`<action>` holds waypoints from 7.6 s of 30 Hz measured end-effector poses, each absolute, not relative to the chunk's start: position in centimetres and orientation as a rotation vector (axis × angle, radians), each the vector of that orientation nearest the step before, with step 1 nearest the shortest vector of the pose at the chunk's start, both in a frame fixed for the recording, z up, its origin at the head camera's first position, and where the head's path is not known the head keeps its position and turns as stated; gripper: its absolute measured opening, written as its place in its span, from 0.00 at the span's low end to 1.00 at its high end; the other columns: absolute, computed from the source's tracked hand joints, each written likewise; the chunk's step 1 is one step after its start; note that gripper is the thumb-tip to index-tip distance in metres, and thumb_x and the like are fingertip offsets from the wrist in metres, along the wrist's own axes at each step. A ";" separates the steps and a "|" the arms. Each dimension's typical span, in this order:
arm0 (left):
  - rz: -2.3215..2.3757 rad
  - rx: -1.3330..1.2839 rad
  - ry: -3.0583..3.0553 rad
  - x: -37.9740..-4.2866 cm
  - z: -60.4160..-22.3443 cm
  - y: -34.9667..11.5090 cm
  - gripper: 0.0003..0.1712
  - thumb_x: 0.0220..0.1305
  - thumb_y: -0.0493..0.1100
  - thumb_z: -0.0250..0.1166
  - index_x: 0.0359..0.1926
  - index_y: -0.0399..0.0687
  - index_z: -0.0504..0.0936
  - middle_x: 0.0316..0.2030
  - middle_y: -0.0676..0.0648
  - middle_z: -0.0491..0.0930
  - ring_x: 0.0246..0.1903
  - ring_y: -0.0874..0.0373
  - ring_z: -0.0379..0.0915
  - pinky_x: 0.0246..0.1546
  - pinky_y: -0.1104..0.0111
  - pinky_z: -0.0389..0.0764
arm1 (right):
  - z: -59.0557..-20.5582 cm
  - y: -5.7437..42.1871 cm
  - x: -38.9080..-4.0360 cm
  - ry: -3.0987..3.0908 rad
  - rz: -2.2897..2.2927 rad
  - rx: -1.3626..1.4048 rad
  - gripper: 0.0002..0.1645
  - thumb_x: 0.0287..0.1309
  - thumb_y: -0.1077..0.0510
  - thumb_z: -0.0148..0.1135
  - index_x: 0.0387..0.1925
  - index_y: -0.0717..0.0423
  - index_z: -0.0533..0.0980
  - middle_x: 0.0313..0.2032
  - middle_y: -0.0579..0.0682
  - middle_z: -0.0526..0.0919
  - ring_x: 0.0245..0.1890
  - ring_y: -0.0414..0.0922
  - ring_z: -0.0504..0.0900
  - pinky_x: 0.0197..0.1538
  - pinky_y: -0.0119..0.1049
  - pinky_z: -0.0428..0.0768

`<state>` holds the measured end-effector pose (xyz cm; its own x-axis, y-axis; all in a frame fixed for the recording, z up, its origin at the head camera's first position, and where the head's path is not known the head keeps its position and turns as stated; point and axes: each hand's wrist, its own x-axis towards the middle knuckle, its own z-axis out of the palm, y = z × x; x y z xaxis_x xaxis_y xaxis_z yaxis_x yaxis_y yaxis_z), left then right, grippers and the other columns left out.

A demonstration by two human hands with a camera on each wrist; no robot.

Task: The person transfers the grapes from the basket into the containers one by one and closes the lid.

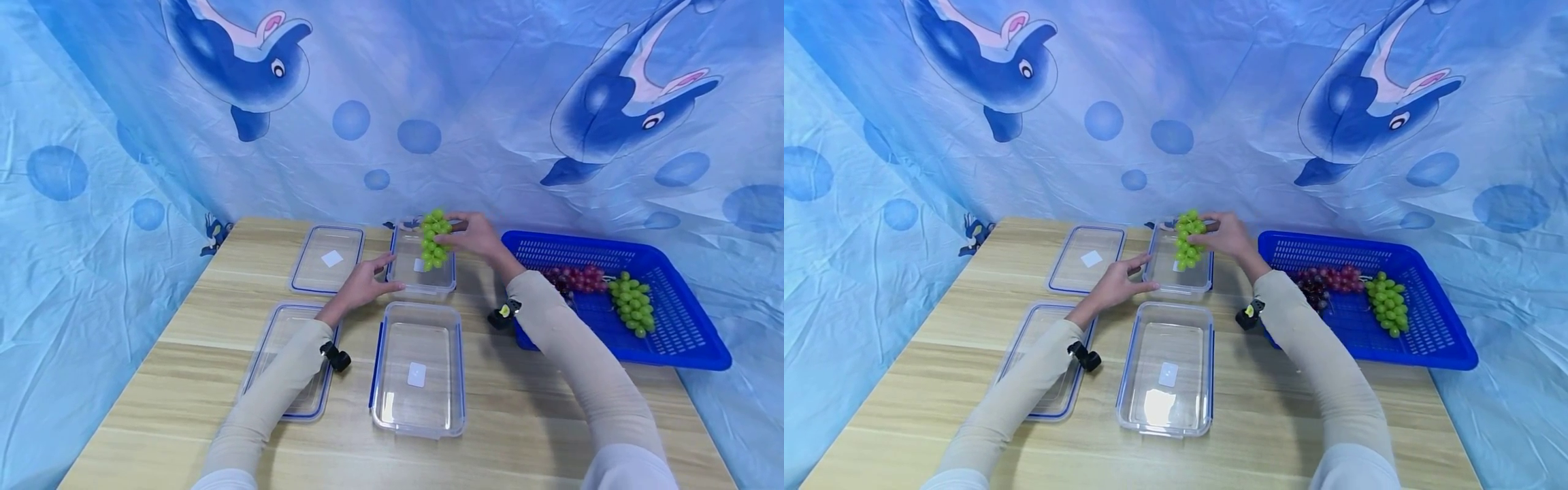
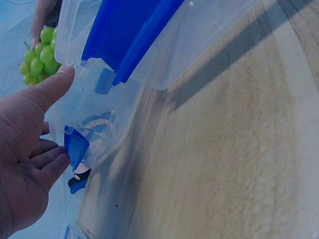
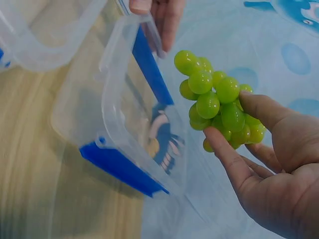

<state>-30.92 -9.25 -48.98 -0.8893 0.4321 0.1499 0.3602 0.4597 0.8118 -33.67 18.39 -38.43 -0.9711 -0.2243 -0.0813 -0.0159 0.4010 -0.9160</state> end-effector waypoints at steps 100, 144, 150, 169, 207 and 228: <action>1.470 0.682 2.576 -31.0 -48.8 -9.2 0.50 0.60 0.56 0.76 0.74 0.38 0.66 0.77 0.37 0.59 0.69 0.39 0.67 0.66 0.55 0.76 | -32.7 34.7 -24.6 3.060 -1.340 -0.282 0.32 0.67 0.46 0.68 0.69 0.43 0.74 0.58 0.55 0.84 0.46 0.24 0.80 0.42 0.17 0.77; 1.461 0.681 2.559 -30.8 -48.8 -9.2 0.50 0.61 0.56 0.75 0.75 0.40 0.64 0.77 0.38 0.58 0.70 0.41 0.66 0.67 0.56 0.75 | -42.4 51.4 -21.8 3.060 -0.708 0.086 0.48 0.66 0.38 0.65 0.67 0.74 0.68 0.60 0.80 0.73 0.54 0.74 0.76 0.48 0.68 0.79; 1.453 0.665 2.569 -30.9 -48.8 -9.2 0.50 0.60 0.57 0.75 0.76 0.40 0.64 0.77 0.39 0.58 0.70 0.40 0.66 0.68 0.55 0.75 | -43.0 51.6 -22.1 3.050 -0.713 0.082 0.48 0.66 0.38 0.66 0.65 0.76 0.68 0.58 0.80 0.73 0.55 0.76 0.74 0.51 0.71 0.76; 1.439 0.650 2.576 -30.8 -48.7 -9.1 0.50 0.61 0.57 0.75 0.76 0.41 0.64 0.77 0.40 0.59 0.70 0.41 0.66 0.68 0.55 0.74 | -43.1 51.9 -22.8 3.008 -0.496 0.051 0.47 0.64 0.40 0.68 0.64 0.77 0.68 0.61 0.84 0.66 0.57 0.80 0.68 0.56 0.75 0.71; 1.461 0.680 2.563 -30.8 -48.8 -9.2 0.49 0.61 0.55 0.75 0.75 0.39 0.65 0.77 0.40 0.59 0.71 0.41 0.65 0.68 0.56 0.74 | -43.2 52.4 -22.2 3.088 -0.515 0.045 0.41 0.64 0.44 0.70 0.57 0.80 0.74 0.49 0.80 0.79 0.44 0.72 0.79 0.41 0.65 0.81; 1.450 0.624 2.577 -30.8 -48.8 -9.0 0.49 0.61 0.55 0.75 0.76 0.42 0.64 0.77 0.42 0.59 0.71 0.42 0.65 0.69 0.56 0.73 | -40.0 50.3 -20.5 3.212 -0.816 0.162 0.39 0.63 0.42 0.70 0.59 0.72 0.77 0.52 0.76 0.81 0.29 0.11 0.64 0.27 0.20 0.70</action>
